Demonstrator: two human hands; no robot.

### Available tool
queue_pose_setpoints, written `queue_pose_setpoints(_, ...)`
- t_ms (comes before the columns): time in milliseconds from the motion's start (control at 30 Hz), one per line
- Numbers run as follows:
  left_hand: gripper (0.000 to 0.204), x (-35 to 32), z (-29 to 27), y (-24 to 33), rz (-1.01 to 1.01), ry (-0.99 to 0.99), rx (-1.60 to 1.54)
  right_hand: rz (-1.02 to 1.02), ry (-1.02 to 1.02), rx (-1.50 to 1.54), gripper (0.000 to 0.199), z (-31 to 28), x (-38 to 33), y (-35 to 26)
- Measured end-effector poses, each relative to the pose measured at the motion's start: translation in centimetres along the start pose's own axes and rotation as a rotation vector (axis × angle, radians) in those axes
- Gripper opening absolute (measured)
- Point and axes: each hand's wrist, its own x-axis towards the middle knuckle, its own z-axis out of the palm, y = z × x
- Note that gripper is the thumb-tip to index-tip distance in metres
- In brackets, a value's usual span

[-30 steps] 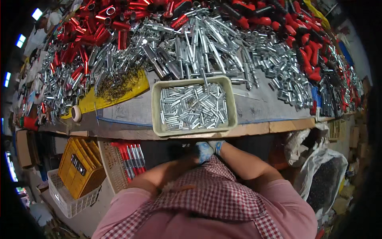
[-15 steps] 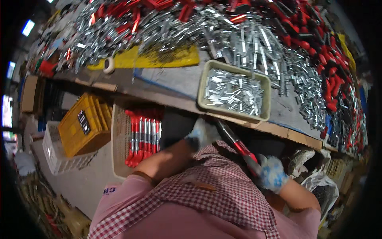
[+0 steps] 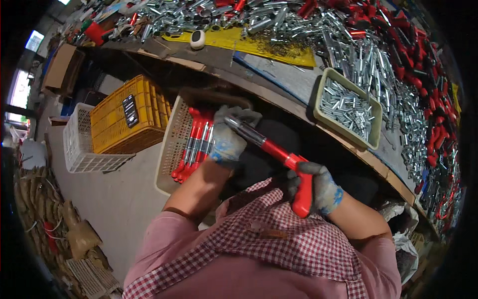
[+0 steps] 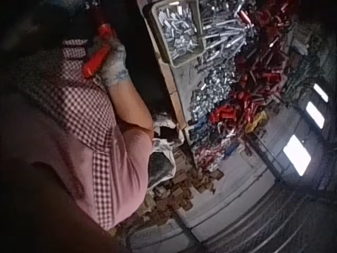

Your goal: The person assembles tools by fitting metal components and pins into metal tubes, attaching handles and sleeves, and placing the assembled tools into a basket.

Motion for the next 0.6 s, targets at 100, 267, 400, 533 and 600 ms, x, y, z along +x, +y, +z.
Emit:
queue_pose_setpoints(100, 0.044, -4.4, 3.2, 0.7, -0.056, 0.248, 0.167, -0.047, 0.013, -0.224, 0.035, 4.5, 3.3, 2.1)
queue_pose_setpoints(267, 0.046, -6.2, -9.9, 5.8, -0.405, -0.018, 0.374, -0.211, -0.184, -0.921, 0.04, 2.3, 9.9, 3.7)
queue_pose_setpoints(400, 0.047, -6.5, -18.6, 12.9, -0.638, 0.318, 0.814, -0.298, -0.063, -1.326, 0.042, 1.2, 7.6, 2.2)
queue_pose_setpoints(533, 0.063, -2.3, -28.3, 19.9, -0.787, -0.073, 2.213, -0.391, 0.272, -1.094, 0.041, -0.6, 4.4, 0.7)
queue_pose_setpoints(600, 0.056, 0.3, -28.7, 20.7, -0.867, 0.005, 2.639, -0.433, 0.331, -1.106, 0.041, -0.6, 3.4, 1.0)
